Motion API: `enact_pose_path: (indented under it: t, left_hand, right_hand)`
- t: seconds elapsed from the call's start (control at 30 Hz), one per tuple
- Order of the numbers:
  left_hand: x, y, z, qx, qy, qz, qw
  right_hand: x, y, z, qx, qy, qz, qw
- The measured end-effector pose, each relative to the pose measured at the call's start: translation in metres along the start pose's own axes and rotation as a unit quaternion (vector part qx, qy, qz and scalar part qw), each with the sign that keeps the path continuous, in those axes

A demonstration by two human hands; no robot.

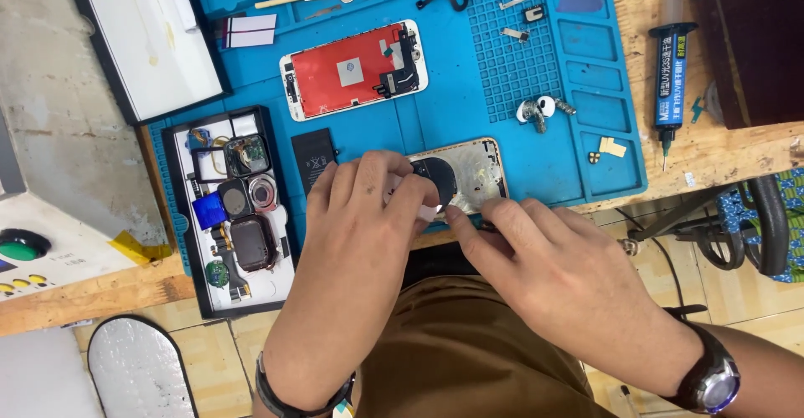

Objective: A person is seen disassembling an iPhone and applying new adhesive strips to the internal chassis at a repair workbench.

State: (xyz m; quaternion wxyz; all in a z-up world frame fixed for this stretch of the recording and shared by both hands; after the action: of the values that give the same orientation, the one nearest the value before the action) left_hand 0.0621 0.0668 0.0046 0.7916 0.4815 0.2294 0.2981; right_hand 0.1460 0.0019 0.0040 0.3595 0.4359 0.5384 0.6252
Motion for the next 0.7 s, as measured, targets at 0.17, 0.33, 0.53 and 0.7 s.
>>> enact_pose_path:
  t: [0.17,0.33,0.53,0.7]
  left_hand:
    - [0.0014,0.0000,-0.0007,-0.001,-0.006,-0.011,1.000]
    - [0.0005,-0.0006,0.0012,0.024,-0.028,-0.021,0.999]
    - [0.0020,0.0046,0.0023,0.013,-0.050,-0.002,0.999]
    - [0.0026,0.0037,-0.0018,-0.007,-0.040,-0.015,0.999]
  right_hand:
    - [-0.0014,-0.0032,-0.0007,0.003,0.005,-0.001,1.000]
    - [-0.0053,-0.0074,-0.0013,0.012,0.002,0.015,1.000]
    - [-0.0051,-0.0076,-0.0047,-0.027,0.046,0.035,0.998]
    - [-0.0070,-0.0108,-0.0069,-0.047,0.056,0.030,0.997]
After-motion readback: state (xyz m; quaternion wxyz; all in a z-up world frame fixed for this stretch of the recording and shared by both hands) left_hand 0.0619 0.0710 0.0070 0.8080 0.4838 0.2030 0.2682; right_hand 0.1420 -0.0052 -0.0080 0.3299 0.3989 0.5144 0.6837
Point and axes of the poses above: each hand's wrist, its own x-axis towards the middle knuckle, its own y-axis out of the back of the hand, z = x × y, the point moved 8 cm from there along x, towards the middle knuckle, and after that the axes turned 6 degrees about -x, right-handed, at the moved point
